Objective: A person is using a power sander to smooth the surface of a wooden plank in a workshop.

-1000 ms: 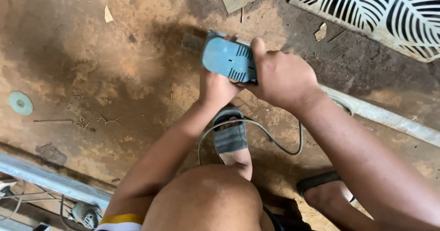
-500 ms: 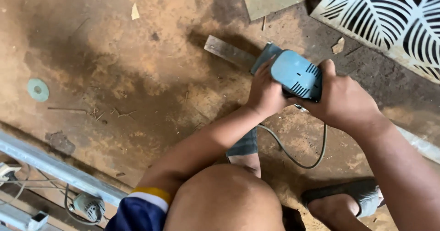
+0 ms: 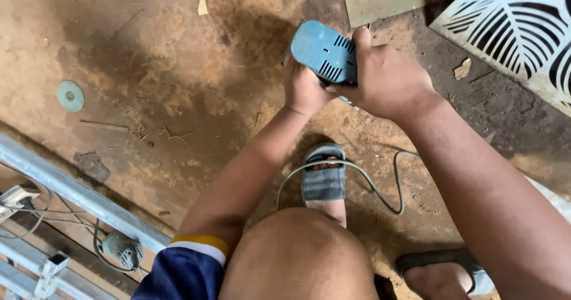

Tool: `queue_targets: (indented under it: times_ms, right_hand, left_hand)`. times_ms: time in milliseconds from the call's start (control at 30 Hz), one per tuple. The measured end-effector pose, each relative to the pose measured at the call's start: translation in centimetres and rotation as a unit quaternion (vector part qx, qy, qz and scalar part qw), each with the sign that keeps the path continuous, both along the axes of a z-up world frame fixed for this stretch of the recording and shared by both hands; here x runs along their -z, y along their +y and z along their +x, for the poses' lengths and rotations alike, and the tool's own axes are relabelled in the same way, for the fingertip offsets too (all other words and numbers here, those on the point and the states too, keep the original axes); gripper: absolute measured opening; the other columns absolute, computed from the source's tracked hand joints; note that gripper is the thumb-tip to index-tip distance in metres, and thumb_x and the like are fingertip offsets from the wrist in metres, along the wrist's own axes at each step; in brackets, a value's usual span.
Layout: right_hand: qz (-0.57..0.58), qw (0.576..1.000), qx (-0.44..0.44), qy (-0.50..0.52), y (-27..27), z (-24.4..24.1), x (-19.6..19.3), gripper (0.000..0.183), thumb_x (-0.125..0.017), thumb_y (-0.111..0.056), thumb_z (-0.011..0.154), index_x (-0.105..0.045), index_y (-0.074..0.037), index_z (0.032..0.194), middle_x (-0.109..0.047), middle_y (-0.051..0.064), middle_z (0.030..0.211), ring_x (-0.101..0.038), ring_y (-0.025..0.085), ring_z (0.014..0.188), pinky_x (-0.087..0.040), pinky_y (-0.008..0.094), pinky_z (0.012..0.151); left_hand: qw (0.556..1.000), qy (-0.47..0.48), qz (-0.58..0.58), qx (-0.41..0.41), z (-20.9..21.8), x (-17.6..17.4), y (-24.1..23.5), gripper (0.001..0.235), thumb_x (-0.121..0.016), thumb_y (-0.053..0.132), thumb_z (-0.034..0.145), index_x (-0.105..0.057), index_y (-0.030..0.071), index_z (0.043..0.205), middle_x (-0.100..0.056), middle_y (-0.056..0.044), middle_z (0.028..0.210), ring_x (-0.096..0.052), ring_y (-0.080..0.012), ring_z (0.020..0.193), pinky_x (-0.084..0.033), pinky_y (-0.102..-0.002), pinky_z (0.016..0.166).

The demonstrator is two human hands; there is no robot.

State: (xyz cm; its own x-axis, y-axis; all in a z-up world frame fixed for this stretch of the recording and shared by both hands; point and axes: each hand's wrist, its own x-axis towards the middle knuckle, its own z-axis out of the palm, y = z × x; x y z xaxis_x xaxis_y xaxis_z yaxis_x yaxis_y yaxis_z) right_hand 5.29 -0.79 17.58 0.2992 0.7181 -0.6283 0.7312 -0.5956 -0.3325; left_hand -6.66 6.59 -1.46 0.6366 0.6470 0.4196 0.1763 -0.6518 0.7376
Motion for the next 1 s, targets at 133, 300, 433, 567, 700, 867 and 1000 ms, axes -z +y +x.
queue_targets:
  times_ms: [133,300,433,567,700,867,1000]
  right_hand:
    - [-0.003,1.0,-0.007,0.012,-1.8,0.3,-0.1,0.056,-0.063,-0.045,0.104,-0.039,-0.001,0.129,-0.065,0.015,0.076,-0.068,0.028,0.053,-0.057,0.043,0.037]
    - [0.101,0.995,-0.014,-0.008,-7.0,1.5,2.1,0.058,-0.071,-0.044,0.096,-0.043,-0.001,0.123,-0.069,0.016,0.078,-0.071,0.03,0.046,-0.061,0.043,0.03]
    - [0.011,0.999,0.05,-0.007,-9.1,1.1,1.3,0.056,-0.068,-0.041,0.095,-0.042,-0.004,0.128,-0.073,0.02,0.088,-0.077,0.039,0.062,-0.065,0.053,0.049]
    - [-0.023,0.997,0.03,-0.074,-10.1,0.8,2.5,0.068,-0.066,-0.049,0.091,-0.038,-0.004,0.133,-0.073,0.024,0.086,-0.074,0.048,0.068,-0.059,0.06,0.055]
    - [-0.043,0.997,0.025,-0.066,-6.5,-0.4,0.6,0.057,-0.055,-0.044,0.098,-0.039,-0.002,0.132,-0.073,0.015,0.086,-0.078,0.04,0.067,-0.065,0.054,0.055]
    - [0.074,0.993,-0.032,-0.089,-2.5,-1.1,1.5,0.061,-0.062,-0.057,0.098,-0.042,-0.006,0.126,-0.069,0.017,0.081,-0.072,0.04,0.057,-0.06,0.055,0.046]
    - [0.088,0.988,-0.084,-0.094,0.3,-1.0,0.9,0.072,-0.052,-0.067,0.105,-0.049,0.002,0.125,-0.056,0.011,0.058,-0.067,0.028,0.037,-0.055,0.038,0.024]
  left_hand:
    - [0.999,-0.008,0.009,-0.036,0.1,0.0,-0.9,0.074,-0.094,0.042,0.059,-0.061,0.005,0.114,-0.069,-0.017,0.108,-0.068,-0.0374,0.101,-0.058,-0.047,0.086]
    - [0.999,-0.022,-0.008,0.025,1.6,0.6,-5.1,0.076,-0.091,0.048,0.066,-0.06,0.001,0.117,-0.07,-0.019,0.112,-0.067,-0.037,0.11,-0.054,-0.047,0.101]
    - [0.998,-0.015,0.002,0.058,1.3,2.0,-8.4,0.078,-0.09,0.052,0.065,-0.062,-0.001,0.114,-0.071,-0.021,0.114,-0.066,-0.0396,0.115,-0.048,-0.049,0.11]
    - [0.997,-0.013,0.019,0.078,0.9,2.3,-9.2,0.08,-0.069,0.066,0.075,-0.062,-0.003,0.114,-0.072,-0.023,0.118,-0.066,-0.0402,0.12,-0.042,-0.05,0.121]
    - [0.998,-0.017,0.007,0.055,0.4,2.2,-7.3,0.065,-0.088,0.042,0.076,-0.059,0.005,0.122,-0.071,-0.016,0.119,-0.066,-0.0362,0.119,-0.045,-0.049,0.118]
    - [1.0,-0.027,0.007,-0.001,-0.5,1.4,-2.4,0.054,-0.082,0.03,0.079,-0.059,0.006,0.122,-0.068,-0.017,0.121,-0.065,-0.0383,0.115,-0.053,-0.05,0.104]
    - [0.998,-0.023,0.028,-0.058,-0.4,1.9,-0.1,0.054,-0.09,0.032,0.075,-0.062,0.009,0.116,-0.072,-0.01,0.111,-0.065,-0.0323,0.111,-0.055,-0.045,0.104]
